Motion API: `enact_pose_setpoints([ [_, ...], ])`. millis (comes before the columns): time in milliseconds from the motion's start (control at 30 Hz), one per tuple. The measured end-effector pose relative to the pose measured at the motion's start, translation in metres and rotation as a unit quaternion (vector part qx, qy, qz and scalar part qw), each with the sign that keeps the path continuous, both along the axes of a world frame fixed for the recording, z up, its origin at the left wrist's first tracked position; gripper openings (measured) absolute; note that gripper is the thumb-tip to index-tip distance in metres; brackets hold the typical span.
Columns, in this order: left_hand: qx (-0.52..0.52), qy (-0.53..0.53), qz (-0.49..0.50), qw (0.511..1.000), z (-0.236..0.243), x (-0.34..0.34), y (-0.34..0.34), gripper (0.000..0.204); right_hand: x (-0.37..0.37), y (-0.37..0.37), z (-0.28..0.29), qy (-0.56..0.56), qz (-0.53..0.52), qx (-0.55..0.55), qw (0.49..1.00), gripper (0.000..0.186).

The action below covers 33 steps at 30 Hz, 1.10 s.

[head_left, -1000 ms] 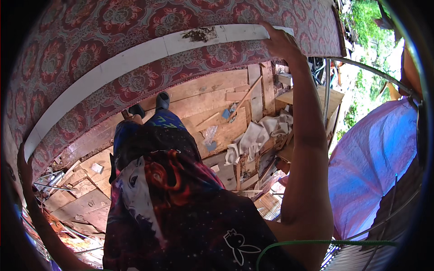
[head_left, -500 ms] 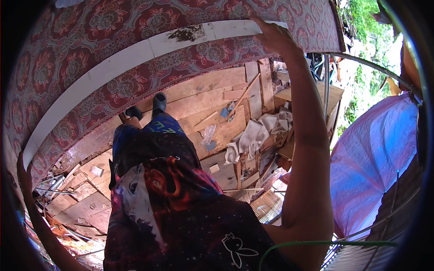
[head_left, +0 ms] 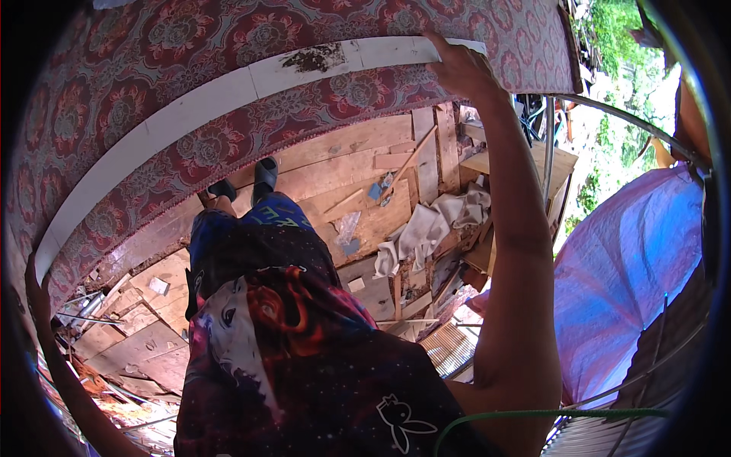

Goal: Measure and mark a strip of fabric or padding for furniture reupholstery.

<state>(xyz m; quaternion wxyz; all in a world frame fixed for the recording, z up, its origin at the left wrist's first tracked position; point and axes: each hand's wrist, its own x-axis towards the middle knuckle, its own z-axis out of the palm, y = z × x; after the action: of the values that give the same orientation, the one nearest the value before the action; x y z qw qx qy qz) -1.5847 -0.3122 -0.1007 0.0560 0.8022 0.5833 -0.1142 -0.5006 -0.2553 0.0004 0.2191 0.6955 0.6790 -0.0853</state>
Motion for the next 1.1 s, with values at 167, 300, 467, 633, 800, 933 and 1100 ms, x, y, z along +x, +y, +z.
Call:
enact_pose_setpoints([
  [167, 0.013, 0.013, -0.007, 1.000, -0.003, -0.006, 0.000, 0.065, 0.000, 0.000, -0.002, -0.010, 0.000, -0.005, 1.000, 0.063],
  [300, 0.007, 0.009, -0.015, 1.000, -0.002, -0.006, 0.001, 0.064, 0.000, 0.000, 0.000, 0.003, -0.014, -0.012, 1.000, 0.061],
  [467, 0.008, 0.017, -0.031, 0.999, 0.003, 0.001, 0.002, 0.064, -0.003, 0.001, 0.001, 0.003, -0.032, -0.022, 0.999, 0.060],
  [633, -0.007, 0.042, 0.009, 0.999, 0.004, 0.007, 0.001, 0.063, -0.005, 0.003, 0.004, 0.022, -0.069, -0.033, 0.997, 0.060],
  [800, 0.018, 0.004, -0.010, 1.000, 0.004, 0.012, -0.001, 0.065, -0.005, 0.004, 0.003, 0.013, -0.045, -0.021, 0.999, 0.062],
  [933, 0.001, 0.018, 0.027, 0.999, 0.004, 0.015, -0.002, 0.067, -0.003, 0.001, -0.001, 0.009, -0.019, -0.001, 1.000, 0.061],
  [1100, 0.027, 0.002, -0.007, 1.000, 0.003, 0.012, -0.005, 0.066, -0.002, 0.000, -0.003, 0.022, -0.011, 0.008, 1.000, 0.063],
])
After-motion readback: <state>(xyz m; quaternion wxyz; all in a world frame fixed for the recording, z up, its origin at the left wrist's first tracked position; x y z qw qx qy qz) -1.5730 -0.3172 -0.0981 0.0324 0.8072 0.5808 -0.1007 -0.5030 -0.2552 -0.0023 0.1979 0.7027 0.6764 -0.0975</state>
